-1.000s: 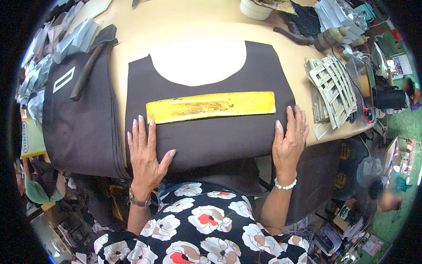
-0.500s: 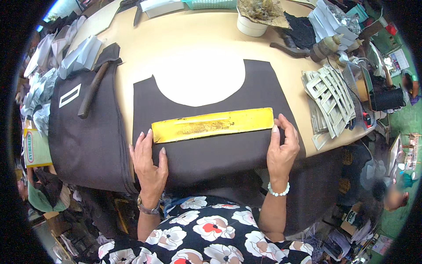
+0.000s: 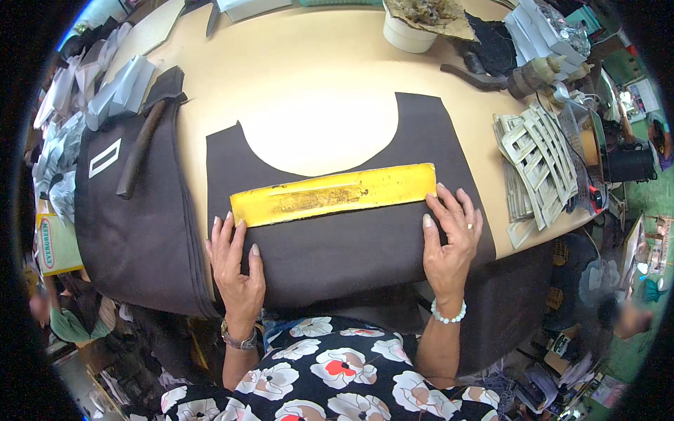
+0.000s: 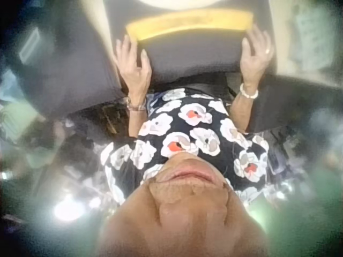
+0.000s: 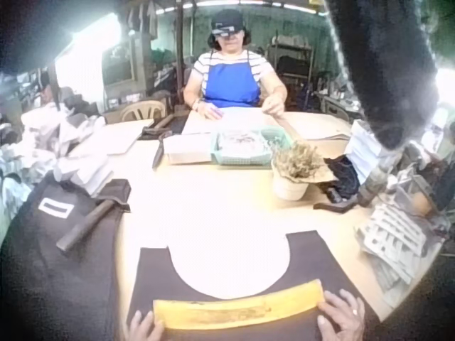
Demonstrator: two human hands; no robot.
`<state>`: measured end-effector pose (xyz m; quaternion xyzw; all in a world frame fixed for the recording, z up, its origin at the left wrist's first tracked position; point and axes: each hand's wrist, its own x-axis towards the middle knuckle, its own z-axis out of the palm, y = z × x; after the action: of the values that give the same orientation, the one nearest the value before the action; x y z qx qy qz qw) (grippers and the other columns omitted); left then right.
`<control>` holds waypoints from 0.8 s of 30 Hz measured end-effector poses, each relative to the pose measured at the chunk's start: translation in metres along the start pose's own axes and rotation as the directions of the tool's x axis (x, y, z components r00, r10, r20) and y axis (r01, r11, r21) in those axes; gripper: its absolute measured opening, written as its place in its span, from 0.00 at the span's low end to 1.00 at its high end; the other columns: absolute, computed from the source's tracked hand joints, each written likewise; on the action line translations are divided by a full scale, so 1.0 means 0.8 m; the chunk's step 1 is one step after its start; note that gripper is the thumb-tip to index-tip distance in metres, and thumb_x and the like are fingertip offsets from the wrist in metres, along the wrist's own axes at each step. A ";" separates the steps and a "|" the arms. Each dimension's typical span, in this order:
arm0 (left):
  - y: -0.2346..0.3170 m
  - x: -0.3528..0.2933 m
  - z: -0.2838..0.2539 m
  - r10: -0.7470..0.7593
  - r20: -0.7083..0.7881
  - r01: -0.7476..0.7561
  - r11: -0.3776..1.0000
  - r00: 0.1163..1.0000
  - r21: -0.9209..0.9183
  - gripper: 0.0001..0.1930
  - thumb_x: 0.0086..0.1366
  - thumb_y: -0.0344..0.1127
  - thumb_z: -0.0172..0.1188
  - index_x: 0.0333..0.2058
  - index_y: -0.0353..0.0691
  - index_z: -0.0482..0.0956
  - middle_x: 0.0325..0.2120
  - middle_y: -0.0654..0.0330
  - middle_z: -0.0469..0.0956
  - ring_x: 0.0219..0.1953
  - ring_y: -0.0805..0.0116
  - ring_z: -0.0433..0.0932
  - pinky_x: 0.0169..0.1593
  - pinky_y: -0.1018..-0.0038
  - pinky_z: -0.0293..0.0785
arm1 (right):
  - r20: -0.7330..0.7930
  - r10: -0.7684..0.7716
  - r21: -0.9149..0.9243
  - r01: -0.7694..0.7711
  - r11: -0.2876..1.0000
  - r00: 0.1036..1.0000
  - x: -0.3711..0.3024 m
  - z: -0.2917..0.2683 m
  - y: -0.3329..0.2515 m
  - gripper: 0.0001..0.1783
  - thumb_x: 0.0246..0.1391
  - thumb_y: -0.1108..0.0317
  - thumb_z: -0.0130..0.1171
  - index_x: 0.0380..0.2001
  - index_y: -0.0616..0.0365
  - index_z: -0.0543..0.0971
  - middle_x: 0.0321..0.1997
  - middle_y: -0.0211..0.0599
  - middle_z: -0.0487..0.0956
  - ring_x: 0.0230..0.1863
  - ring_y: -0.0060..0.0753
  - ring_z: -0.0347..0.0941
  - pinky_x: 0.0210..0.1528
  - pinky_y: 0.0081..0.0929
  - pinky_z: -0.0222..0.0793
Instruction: The person repeatedly measures and marks dark fabric on a table using a yellow ruler and a white rectangular template, then uses a hammer-like tool to press or cut along the marked lines. The person folds and repositions the fabric multiple times to continue the process.
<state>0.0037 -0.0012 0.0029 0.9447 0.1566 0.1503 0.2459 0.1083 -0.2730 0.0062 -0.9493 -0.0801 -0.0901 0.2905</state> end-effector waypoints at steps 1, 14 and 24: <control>0.000 0.000 0.000 -0.005 0.008 0.004 1.000 1.000 0.009 0.23 0.57 0.26 0.55 0.53 0.37 0.74 0.59 0.50 0.67 0.65 0.45 0.57 0.66 0.45 0.44 | -0.001 0.003 -0.007 -0.003 1.000 1.000 0.000 0.000 0.000 0.17 0.54 0.71 0.56 0.48 0.53 0.80 0.57 0.33 0.75 0.65 0.44 0.60 0.69 0.48 0.42; 0.004 0.001 0.001 -0.010 -0.020 0.011 0.999 1.000 0.031 0.23 0.57 0.27 0.56 0.54 0.37 0.73 0.59 0.50 0.67 0.66 0.45 0.57 0.66 0.45 0.44 | -0.019 0.009 -0.023 -0.009 1.000 1.000 0.000 0.001 -0.002 0.17 0.54 0.70 0.56 0.47 0.53 0.81 0.57 0.34 0.75 0.65 0.44 0.60 0.69 0.48 0.42; 0.003 -0.002 0.000 0.002 -0.024 -0.001 1.000 1.000 0.026 0.20 0.57 0.27 0.57 0.51 0.37 0.76 0.57 0.51 0.70 0.65 0.46 0.58 0.66 0.45 0.45 | -0.005 0.013 -0.025 -0.013 1.000 1.000 0.000 0.002 0.000 0.17 0.54 0.68 0.56 0.48 0.51 0.81 0.57 0.33 0.75 0.66 0.45 0.59 0.70 0.50 0.40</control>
<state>0.0031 -0.0035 0.0039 0.9460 0.1607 0.1600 0.2318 0.1081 -0.2721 0.0047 -0.9532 -0.0719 -0.0917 0.2792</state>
